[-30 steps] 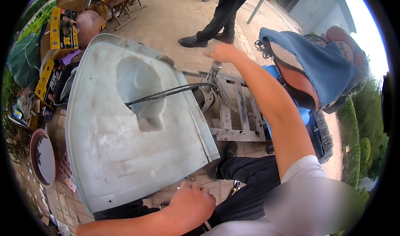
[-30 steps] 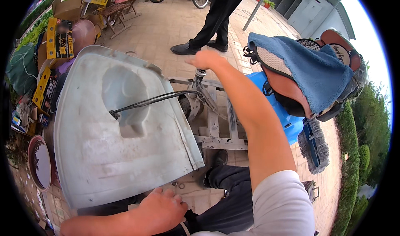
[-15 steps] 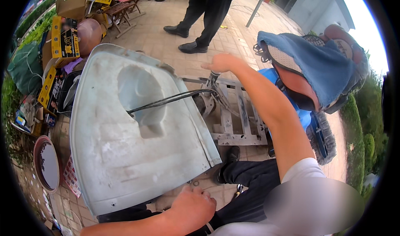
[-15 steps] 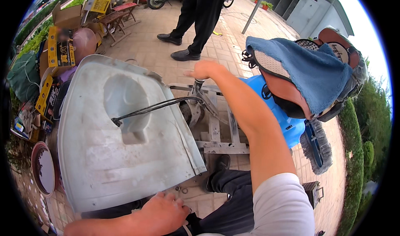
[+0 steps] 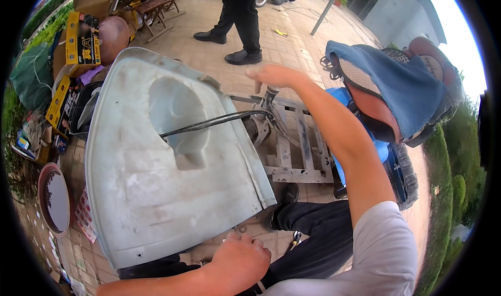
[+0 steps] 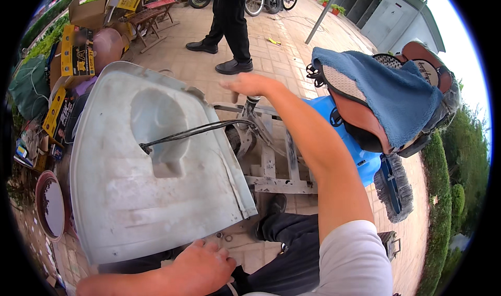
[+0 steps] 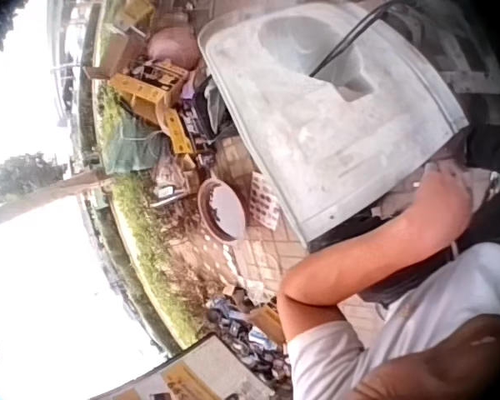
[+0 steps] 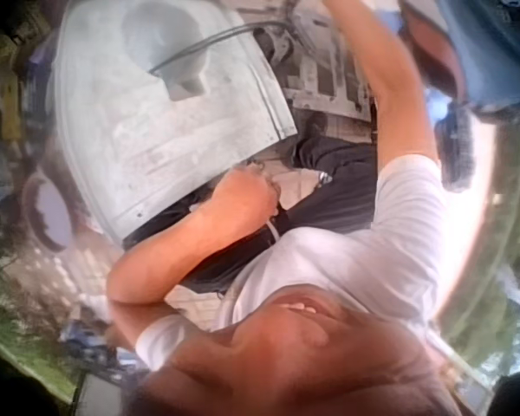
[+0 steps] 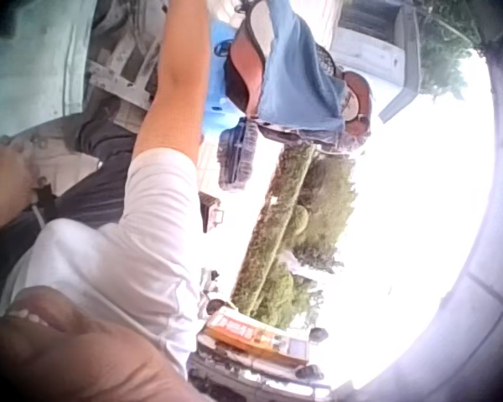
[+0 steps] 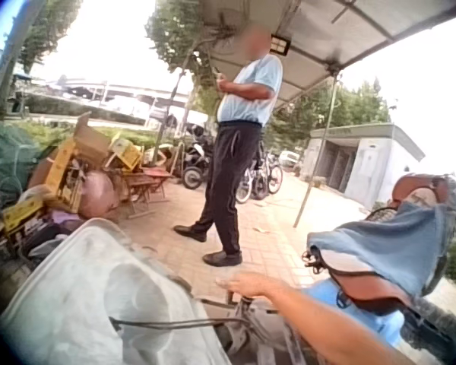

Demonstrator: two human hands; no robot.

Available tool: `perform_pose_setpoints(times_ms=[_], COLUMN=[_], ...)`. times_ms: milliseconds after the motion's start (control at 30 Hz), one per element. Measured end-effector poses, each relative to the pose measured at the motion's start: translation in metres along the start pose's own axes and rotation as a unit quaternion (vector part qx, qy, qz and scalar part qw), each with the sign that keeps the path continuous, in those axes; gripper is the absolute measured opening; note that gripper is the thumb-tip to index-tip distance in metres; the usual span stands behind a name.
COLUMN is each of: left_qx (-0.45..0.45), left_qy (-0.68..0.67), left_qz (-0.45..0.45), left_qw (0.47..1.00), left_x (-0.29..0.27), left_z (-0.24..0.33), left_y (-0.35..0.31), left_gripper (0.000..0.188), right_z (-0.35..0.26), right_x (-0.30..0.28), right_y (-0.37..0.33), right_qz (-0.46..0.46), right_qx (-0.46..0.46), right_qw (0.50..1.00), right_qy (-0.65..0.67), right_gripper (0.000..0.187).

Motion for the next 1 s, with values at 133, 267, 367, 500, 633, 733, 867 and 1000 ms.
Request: perform_pose_setpoints(times_ms=[133,267,367,500,633,733,867,1000], left_qx=[-0.013,-0.05,-0.044,-0.008,-0.003,-0.003,-0.011,-0.002], left_qy=[0.002,-0.006,0.001,-0.003,-0.013,0.008,-0.002,-0.003], left_qz=[0.016,-0.038,-0.018,0.017,0.008,0.019,0.022,0.027], left_qw=[1.0,0.998,0.999,1.0,1.0,1.0,1.0,1.0], left_x=[0.001,0.006,0.006,0.001,0.0,0.002,0.002,-0.001], left_z=[-0.004,-0.002,-0.003,-0.001,0.0,0.0,-0.001,0.0], left_y=[-0.002,0.004,0.004,-0.002,-0.001,0.0,-0.001,-0.001], left_gripper=[0.017,0.029,0.024,0.017,0.017,0.017,0.017,0.017], right_z=[-0.004,-0.001,0.03,0.035,0.018,0.047,0.036,0.034], right_x=[-0.011,-0.016,-0.011,0.013,-0.004,-0.002,0.007,0.013], right_y=[0.003,0.011,0.013,0.013,0.004,0.018,0.01,0.0], right_qz=[0.032,0.068,0.05,-0.047,0.044,0.066,-0.024,-0.078], right_qx=[0.014,-0.039,0.059,0.113,0.008,0.069,0.121,0.138], right_qw=[0.999,0.994,0.997,0.991,0.989,0.995,0.991,0.987], right_qy=[-0.006,0.073,0.0,-0.057,0.144,0.029,-0.052,-0.028], right_gripper=[0.078,0.072,0.07,0.07,0.076,0.077,0.074,0.061])
Point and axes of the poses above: each hand's wrist, its own y-axis towards the middle knuckle, its own x-axis out of the palm, z = x × y, the point moved 8 cm from there along y, towards the middle knuckle, and after that the axes turned 3 degrees about -y, right-handed, at the moved point
